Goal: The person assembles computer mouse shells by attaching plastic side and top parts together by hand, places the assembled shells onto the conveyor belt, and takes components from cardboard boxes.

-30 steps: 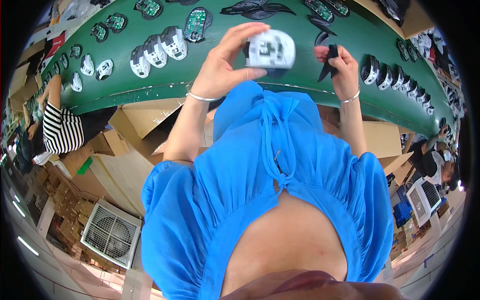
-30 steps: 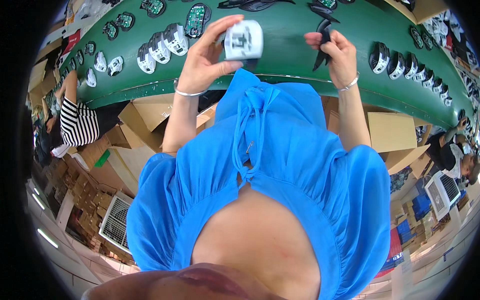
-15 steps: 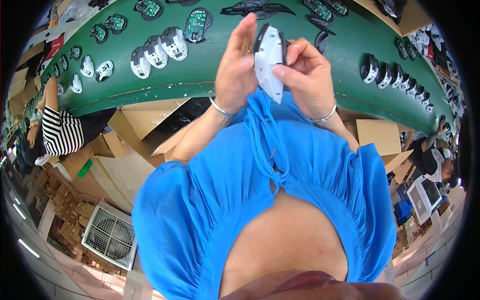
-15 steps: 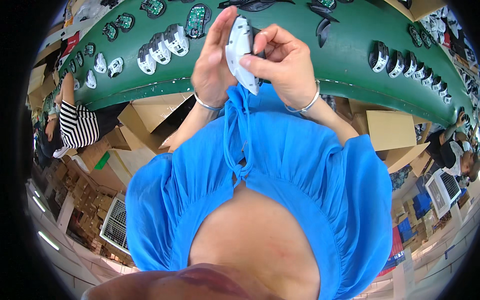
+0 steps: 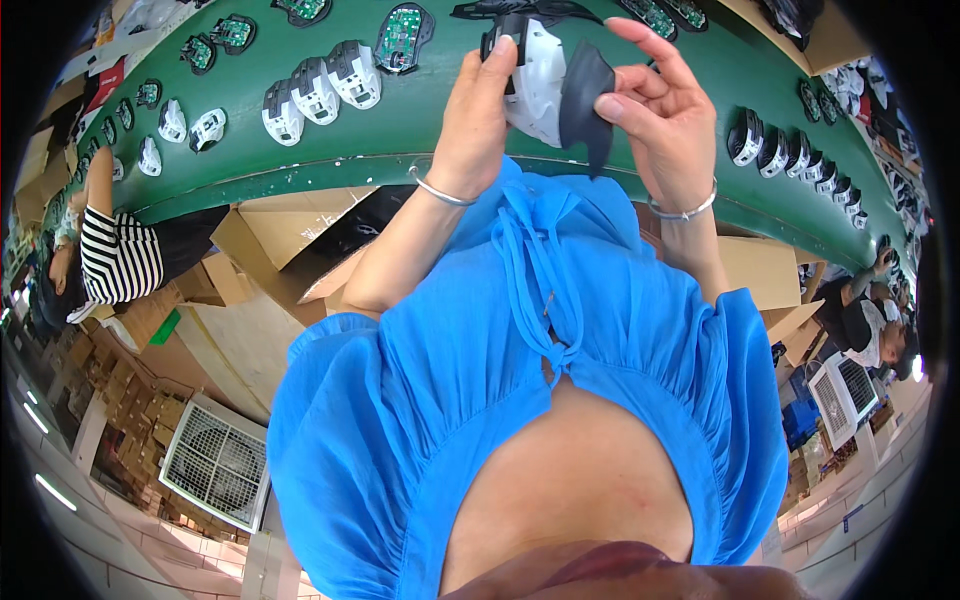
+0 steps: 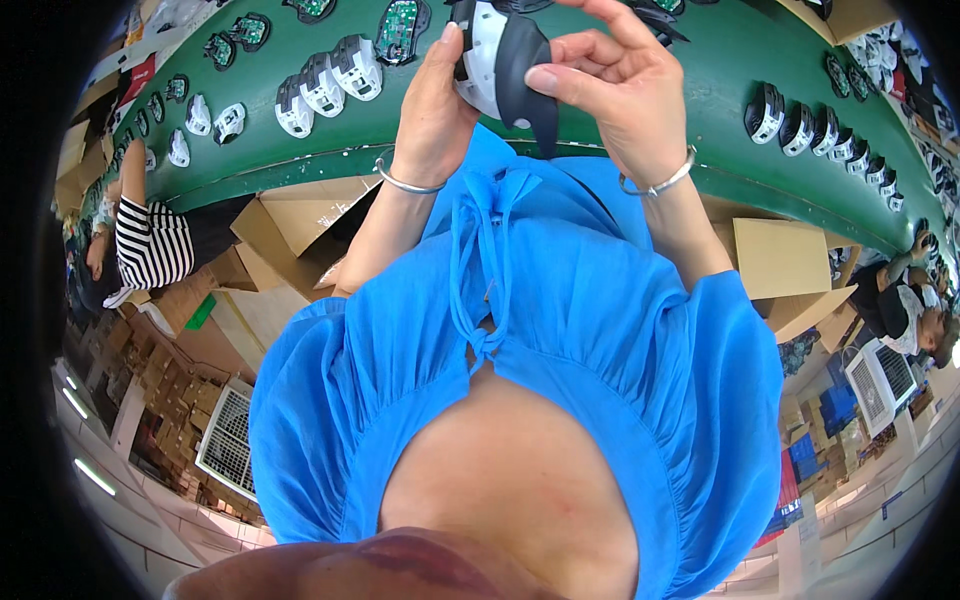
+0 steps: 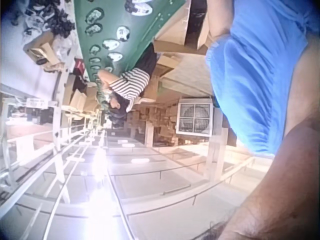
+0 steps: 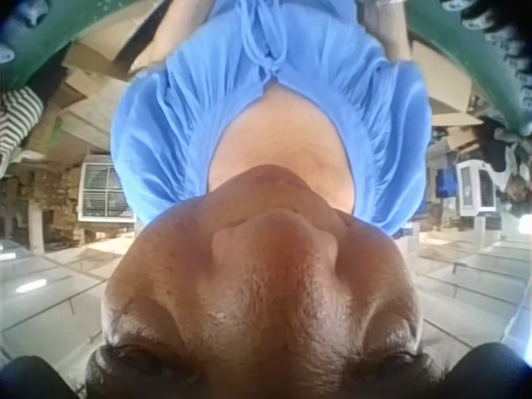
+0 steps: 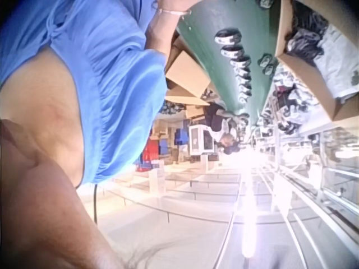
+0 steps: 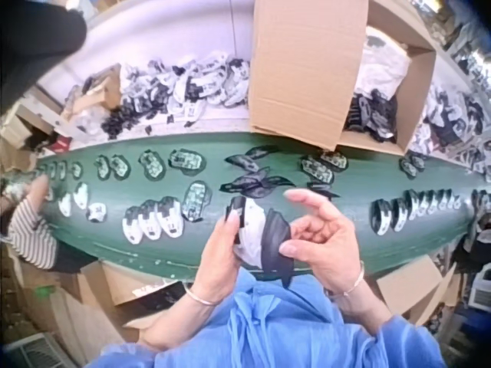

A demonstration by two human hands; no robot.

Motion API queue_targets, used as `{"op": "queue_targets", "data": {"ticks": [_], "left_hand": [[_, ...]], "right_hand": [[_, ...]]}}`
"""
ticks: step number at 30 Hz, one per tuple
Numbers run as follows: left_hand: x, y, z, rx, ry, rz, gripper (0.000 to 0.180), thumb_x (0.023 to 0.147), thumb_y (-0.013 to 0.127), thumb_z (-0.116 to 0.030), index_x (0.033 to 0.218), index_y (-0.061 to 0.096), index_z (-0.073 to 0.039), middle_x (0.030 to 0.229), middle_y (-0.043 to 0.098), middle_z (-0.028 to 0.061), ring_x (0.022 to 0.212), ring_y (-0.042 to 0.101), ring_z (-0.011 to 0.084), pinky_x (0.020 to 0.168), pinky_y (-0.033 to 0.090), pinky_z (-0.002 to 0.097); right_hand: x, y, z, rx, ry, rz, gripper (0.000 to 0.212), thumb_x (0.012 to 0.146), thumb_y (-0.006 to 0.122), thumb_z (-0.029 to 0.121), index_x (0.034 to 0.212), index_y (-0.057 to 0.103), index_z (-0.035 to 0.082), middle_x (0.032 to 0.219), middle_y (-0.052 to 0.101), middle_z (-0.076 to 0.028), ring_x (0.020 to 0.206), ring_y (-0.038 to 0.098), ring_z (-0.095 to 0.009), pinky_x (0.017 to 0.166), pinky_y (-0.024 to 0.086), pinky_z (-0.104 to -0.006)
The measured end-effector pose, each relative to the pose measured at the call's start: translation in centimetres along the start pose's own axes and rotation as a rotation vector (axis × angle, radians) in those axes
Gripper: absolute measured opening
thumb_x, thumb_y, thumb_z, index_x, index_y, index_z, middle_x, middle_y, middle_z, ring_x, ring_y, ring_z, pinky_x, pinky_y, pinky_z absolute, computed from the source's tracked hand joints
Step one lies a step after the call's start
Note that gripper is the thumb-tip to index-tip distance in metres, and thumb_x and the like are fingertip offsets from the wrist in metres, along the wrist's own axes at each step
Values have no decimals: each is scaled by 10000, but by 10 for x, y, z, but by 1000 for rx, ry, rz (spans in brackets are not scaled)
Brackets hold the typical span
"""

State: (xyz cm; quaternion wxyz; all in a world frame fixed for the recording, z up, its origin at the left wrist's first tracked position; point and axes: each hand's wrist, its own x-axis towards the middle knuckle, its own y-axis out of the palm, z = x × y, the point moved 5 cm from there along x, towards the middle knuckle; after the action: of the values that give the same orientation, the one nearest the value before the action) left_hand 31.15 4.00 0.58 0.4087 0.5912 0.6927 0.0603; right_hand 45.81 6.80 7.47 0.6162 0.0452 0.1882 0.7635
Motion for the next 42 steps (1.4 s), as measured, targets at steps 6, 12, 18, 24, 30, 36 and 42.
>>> {"op": "queue_targets", "data": {"ticks": [6, 12, 18, 24, 30, 36, 42], "left_hand": [[-9, 11, -12, 154, 143, 52, 326, 942, 494, -351, 1022, 448, -38, 926, 564, 42, 822, 529, 74, 705, 453, 237], [-13, 7, -14, 188, 154, 14, 329, 936, 513, -314, 1073, 452, -21, 962, 582, 50, 852, 546, 81, 739, 450, 228], [-13, 10, -21, 346, 205, 52, 443, 832, 665, -222, 1118, 423, 14, 981, 594, 84, 879, 576, 111, 766, 480, 252], [-4, 4, -26, 321, 205, 70, 497, 774, 725, -173, 1084, 401, 43, 940, 606, 107, 830, 600, 126, 711, 517, 265], [-6, 2, -17, 197, 101, 63, 429, 810, 665, -165, 1134, 458, 25, 957, 618, 90, 838, 602, 117, 751, 489, 261], [2, -6, -17, 196, 126, 25, 471, 745, 750, -172, 1026, 441, 45, 905, 610, 116, 783, 615, 137, 659, 526, 265], [-1, -8, -12, 183, 168, 39, 469, 754, 735, -162, 1025, 421, 55, 912, 605, 125, 768, 613, 134, 623, 525, 253]], "right_hand": [[11, -7, -15, -298, 58, 37, 396, 734, 699, -34, 1115, 598, -6, 813, 617, -33, 714, 570, -75, 563, 448, -198], [8, 1, -14, -384, 22, -103, 326, 750, 713, 12, 1064, 627, 0, 811, 610, -23, 685, 547, -59, 527, 425, -188], [9, -9, -32, -201, 138, -112, 303, 807, 665, 48, 1093, 574, 0, 828, 607, -24, 659, 546, -65, 520, 430, -190], [10, -10, -45, -143, 148, -12, 417, 806, 661, 50, 1182, 489, -2, 912, 613, -51, 748, 581, -98, 619, 487, -224], [9, -2, -43, -70, 291, 117, 575, 771, 673, 6, 1278, 405, -31, 1000, 616, -121, 898, 612, -168, 764, 523, -294], [9, -7, -53, -96, 327, 183, 663, 742, 675, -50, 1314, 342, -54, 979, 630, -139, 867, 629, -182, 739, 543, -305], [5, 4, -59, 15, 283, 151, 578, 753, 658, -50, 1269, 398, -53, 966, 634, -135, 844, 633, -177, 698, 548, -288]]}}
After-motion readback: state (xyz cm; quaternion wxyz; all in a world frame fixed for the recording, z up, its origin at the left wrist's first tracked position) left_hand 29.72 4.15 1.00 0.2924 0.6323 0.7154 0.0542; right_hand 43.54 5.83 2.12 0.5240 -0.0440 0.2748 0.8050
